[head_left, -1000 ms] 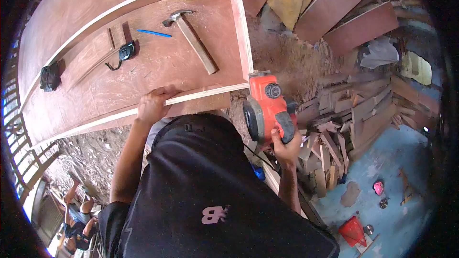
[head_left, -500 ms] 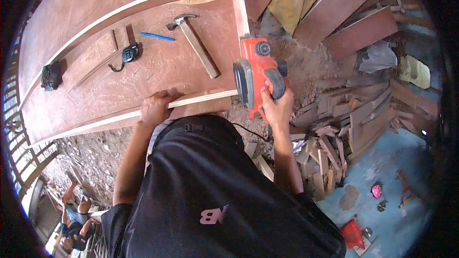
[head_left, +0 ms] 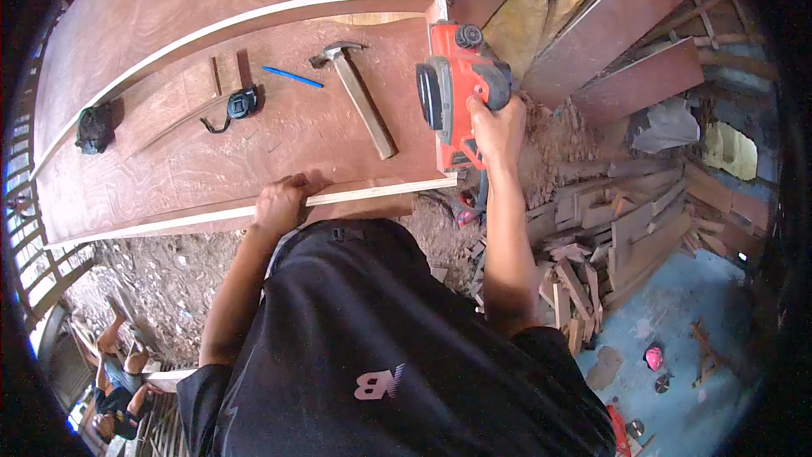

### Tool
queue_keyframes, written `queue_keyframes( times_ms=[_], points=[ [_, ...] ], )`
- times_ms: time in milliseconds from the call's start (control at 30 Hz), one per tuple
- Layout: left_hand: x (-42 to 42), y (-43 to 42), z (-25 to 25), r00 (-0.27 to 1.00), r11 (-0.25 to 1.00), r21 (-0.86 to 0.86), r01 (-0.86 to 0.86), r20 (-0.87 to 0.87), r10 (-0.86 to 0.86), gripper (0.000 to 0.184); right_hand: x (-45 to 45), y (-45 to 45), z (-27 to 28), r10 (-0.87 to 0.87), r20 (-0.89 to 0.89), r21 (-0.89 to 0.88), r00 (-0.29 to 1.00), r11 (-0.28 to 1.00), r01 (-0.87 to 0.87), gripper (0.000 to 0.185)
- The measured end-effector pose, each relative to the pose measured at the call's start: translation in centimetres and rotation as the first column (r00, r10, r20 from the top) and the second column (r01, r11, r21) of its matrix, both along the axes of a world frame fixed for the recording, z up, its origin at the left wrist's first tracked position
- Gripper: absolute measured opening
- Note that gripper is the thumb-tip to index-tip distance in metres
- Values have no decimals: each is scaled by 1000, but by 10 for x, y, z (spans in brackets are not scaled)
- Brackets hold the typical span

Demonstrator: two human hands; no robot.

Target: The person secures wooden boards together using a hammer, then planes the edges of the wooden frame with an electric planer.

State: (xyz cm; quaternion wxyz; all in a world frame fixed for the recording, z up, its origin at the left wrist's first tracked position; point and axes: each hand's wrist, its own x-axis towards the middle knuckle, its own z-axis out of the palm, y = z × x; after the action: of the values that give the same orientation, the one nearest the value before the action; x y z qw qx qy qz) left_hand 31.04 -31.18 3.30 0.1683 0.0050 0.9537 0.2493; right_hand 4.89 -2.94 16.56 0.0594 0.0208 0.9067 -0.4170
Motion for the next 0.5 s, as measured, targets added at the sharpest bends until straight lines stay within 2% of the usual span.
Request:
queue_keyframes(
  times_ms=[167,233,333,367,500],
  points=[
    [-6,2,15,999,1000,-2,-23,32,23,48,-43,-12,-17,54,-126,-93,991,994,-66,12],
    [-4,0,10,1000,1000,2,-2,20,2,48,-57,-18,-19,45,-119,-104,992,993,-58,13],
    [-2,-1,5,999,1000,22,21,-27,-20,51,-81,-27,-18,-6,-11,-77,1000,997,5,22],
    [-1,-2,4,999,999,28,26,-47,-25,52,-90,-32,-22,19,-74,-104,997,994,-27,11],
    [-3,-3,5,1000,999,16,27,-13,-27,56,-132,-51,-23,30,-110,-93,993,995,-40,13]
  ],
)
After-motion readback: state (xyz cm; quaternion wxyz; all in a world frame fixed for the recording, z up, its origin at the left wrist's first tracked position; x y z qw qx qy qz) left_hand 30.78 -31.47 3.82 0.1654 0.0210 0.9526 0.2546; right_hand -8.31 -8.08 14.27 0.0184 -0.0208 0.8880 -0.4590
